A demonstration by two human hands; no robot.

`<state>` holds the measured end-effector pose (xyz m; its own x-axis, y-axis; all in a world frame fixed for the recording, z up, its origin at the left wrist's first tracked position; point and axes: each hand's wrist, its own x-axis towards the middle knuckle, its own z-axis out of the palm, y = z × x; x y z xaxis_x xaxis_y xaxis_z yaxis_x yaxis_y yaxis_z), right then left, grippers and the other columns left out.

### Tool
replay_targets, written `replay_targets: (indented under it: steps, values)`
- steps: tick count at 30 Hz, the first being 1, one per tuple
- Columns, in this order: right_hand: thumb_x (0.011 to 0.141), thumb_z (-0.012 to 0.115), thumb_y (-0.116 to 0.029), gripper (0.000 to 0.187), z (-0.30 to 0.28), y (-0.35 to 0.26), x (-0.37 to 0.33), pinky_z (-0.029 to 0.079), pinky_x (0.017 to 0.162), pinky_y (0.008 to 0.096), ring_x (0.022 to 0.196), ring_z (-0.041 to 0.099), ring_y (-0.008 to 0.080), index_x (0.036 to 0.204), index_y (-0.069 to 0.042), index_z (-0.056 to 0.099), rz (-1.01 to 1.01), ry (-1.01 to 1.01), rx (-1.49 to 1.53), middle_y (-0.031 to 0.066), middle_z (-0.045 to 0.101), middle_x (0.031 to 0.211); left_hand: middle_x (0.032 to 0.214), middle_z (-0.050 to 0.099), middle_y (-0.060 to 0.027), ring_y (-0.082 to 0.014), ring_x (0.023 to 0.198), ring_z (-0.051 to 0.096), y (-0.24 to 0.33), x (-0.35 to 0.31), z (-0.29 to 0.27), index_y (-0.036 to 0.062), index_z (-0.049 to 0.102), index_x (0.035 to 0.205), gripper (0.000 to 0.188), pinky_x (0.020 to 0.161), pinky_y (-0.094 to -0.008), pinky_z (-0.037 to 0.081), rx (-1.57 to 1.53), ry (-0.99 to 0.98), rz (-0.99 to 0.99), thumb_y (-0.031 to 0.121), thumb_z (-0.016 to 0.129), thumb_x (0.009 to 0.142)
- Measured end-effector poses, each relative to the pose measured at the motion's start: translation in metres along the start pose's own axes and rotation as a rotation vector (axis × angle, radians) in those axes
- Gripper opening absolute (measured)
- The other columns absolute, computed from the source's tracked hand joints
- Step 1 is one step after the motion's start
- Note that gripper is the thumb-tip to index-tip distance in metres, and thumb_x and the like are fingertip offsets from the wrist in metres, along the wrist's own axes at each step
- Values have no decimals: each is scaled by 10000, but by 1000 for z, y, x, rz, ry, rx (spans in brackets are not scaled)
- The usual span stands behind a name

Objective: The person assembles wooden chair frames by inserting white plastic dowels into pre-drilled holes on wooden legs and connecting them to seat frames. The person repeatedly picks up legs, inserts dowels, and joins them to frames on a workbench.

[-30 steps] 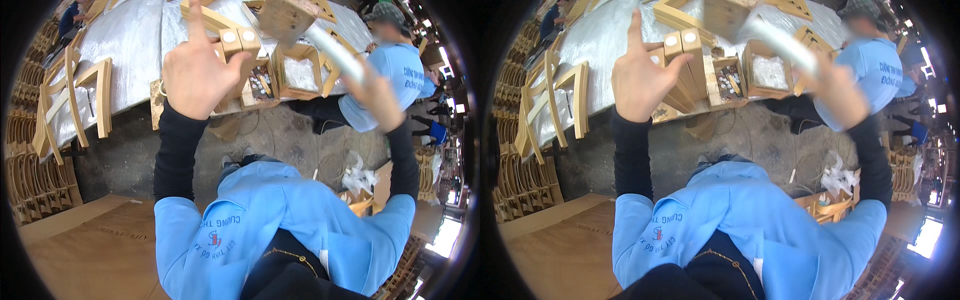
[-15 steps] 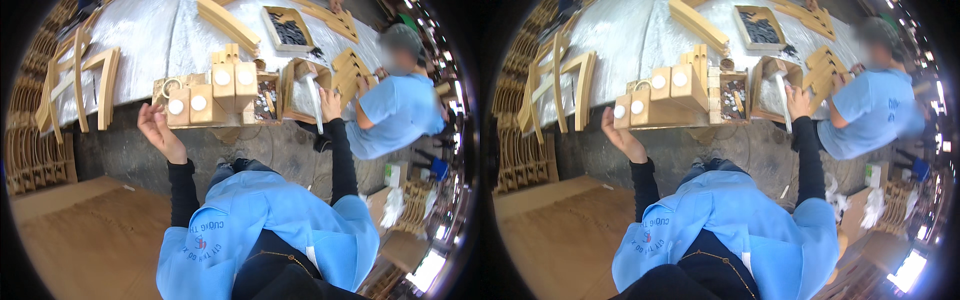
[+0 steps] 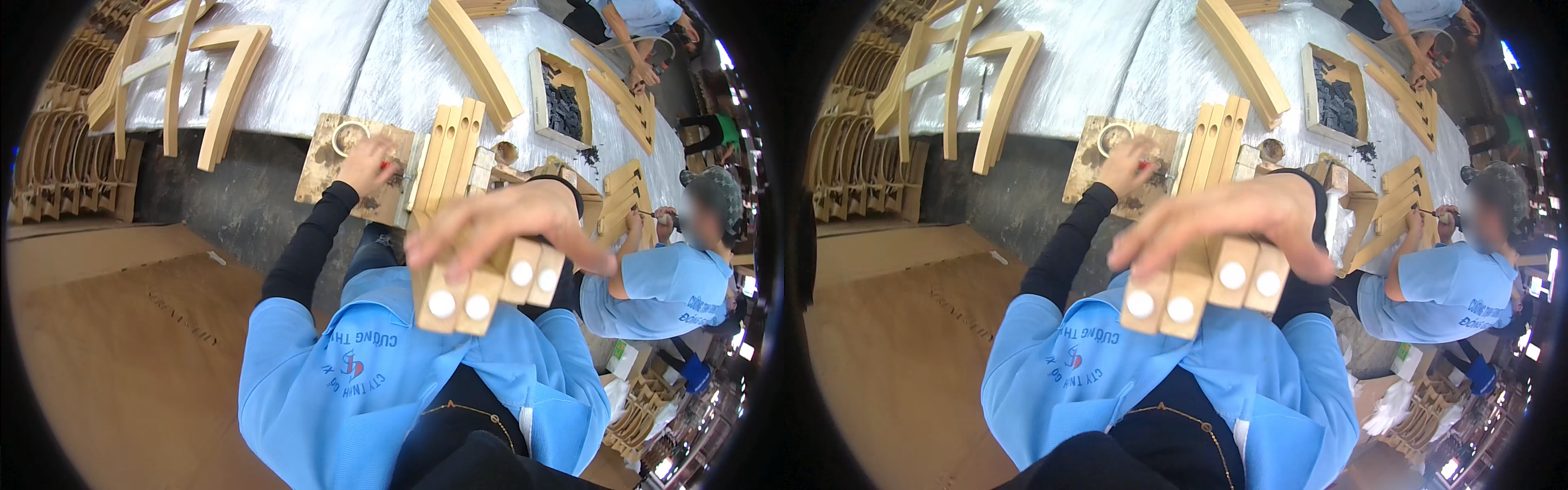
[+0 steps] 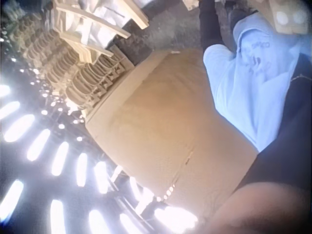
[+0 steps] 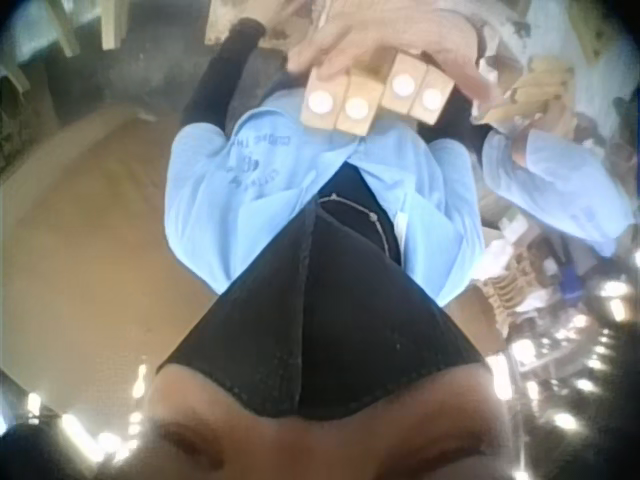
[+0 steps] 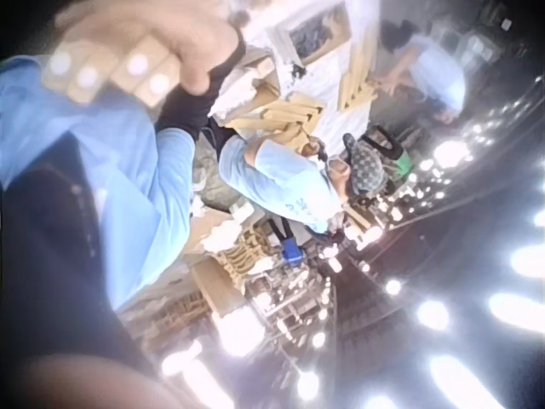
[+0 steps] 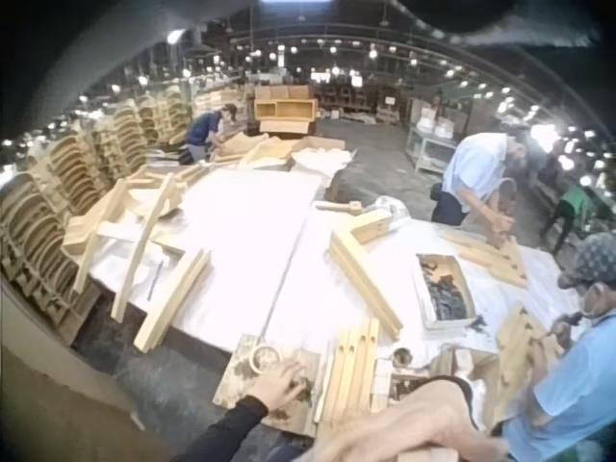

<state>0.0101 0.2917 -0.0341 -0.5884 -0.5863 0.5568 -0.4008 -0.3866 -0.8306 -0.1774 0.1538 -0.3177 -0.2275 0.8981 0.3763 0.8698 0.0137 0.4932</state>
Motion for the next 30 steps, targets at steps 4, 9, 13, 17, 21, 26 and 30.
replay_targets:
  steps: [4, 9, 13, 17, 21, 26, 30]
  values:
    - [670, 436, -961, 1273, -20, 6, 22, 241, 1101, 607, 1365, 373, 519, 1361, 106, 495, 5, -185, 4, 381, 424, 1405, 927, 664, -121, -290, 892, 647, -10, 2, 10, 57, 694, 901, 256, 772, -408, 500, -53, -357, 90, 313, 701, 886]
    - [735, 394, -936, 1230, -24, 11, 18, 211, 1107, 580, 1325, 414, 483, 1387, 104, 463, 91, -166, 53, 318, 463, 1375, 714, 656, -112, -247, 715, 662, -20, -4, 30, 71, 709, 897, 236, 689, -350, 504, -425, 178, -423, 277, 615, 963]
    - [783, 364, -910, 1195, -26, 24, 12, 252, 1091, 569, 1307, 431, 458, 1388, 116, 451, 36, -12, -32, 295, 475, 1359, 1102, 627, -207, -291, 1042, 615, -97, -22, -31, -9, 498, 1308, 409, 907, -380, 479, -586, 312, -792, 276, 542, 1018]
    - [894, 382, -782, 1046, -20, 37, -34, 274, 1130, 502, 1367, 400, 405, 1411, 127, 399, -2, 341, -150, 295, 417, 1451, 1446, 423, -271, -410, 1351, 404, -23, -9, -81, 19, 385, 1425, 656, 1118, -503, 312, -154, 186, -292, 252, 690, 893]
    - [989, 530, -409, 643, 50, 4, -112, 240, 1188, 438, 1414, 385, 320, 1454, 17, 406, 669, 1182, -331, 224, 427, 1495, 1485, 397, -254, -420, 1403, 350, 65, -31, -60, 67, 364, 1457, 828, 1171, -460, 262, -706, -339, -63, 169, 804, 763]
    - [952, 613, -181, 504, 99, 134, -181, 286, 1180, 409, 1378, 436, 268, 1417, -51, 470, 653, 1409, -321, 201, 460, 1464, 1344, 551, -211, -336, 1278, 523, 92, 6, 3, 66, 494, 1321, 697, 1067, -395, 414, -913, -255, -2, 137, 848, 725]
    - [919, 681, -186, 386, 54, 74, -112, 493, 975, 331, 1157, 596, 196, 1263, -34, 590, 434, 1311, -387, 149, 625, 1237, 1097, 684, -157, -242, 1010, 690, 104, 46, -17, 36, 538, 1181, 606, 842, -368, 554, -1058, -218, -188, 182, 884, 705]
